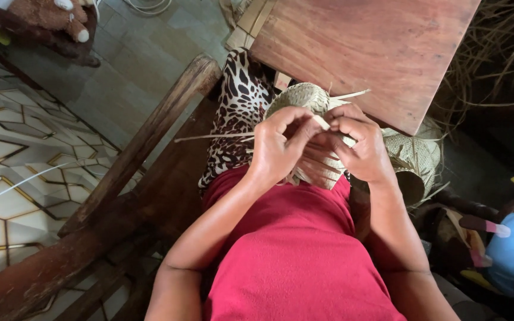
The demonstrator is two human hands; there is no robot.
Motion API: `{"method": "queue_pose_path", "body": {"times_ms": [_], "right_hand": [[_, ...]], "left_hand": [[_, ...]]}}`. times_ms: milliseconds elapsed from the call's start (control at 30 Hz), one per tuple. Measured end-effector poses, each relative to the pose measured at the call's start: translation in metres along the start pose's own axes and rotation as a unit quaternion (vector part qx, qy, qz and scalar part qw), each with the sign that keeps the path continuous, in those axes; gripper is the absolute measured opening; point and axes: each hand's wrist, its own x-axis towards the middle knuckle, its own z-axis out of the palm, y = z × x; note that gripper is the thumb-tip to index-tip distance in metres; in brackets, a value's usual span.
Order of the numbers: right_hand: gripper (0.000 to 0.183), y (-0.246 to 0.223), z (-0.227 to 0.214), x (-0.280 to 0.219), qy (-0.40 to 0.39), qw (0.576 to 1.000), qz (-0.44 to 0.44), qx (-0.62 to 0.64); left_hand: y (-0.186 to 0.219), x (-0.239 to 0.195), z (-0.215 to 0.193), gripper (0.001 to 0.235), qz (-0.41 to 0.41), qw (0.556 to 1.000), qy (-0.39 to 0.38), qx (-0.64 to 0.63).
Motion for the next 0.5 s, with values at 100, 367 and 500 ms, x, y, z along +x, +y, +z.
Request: {"method": "queue_pose_path", "body": {"times_ms": [100, 367, 500], "right_hand": [[0.007, -0.001, -0.001, -0.001, -0.013, 1.000, 0.015, 0.008], [0.012, -0.007, 0.001, 0.001, -0.049, 0.993, -0.070, -0.078], [0.017, -0.001, 0.000, 0.000, -0.042, 0.995, -0.066, -0.059]], "left_hand": [[0.005, -0.001, -0.004, 0.007, -0.012, 0.997, -0.073, -0.010], [-0.001, 0.007, -0.015, 0.003, -0.003, 0.980, -0.196, 0.027], [-0.010, 0.005, -0.013, 0.003, -0.065, 0.981, -0.182, -0.028]]}}
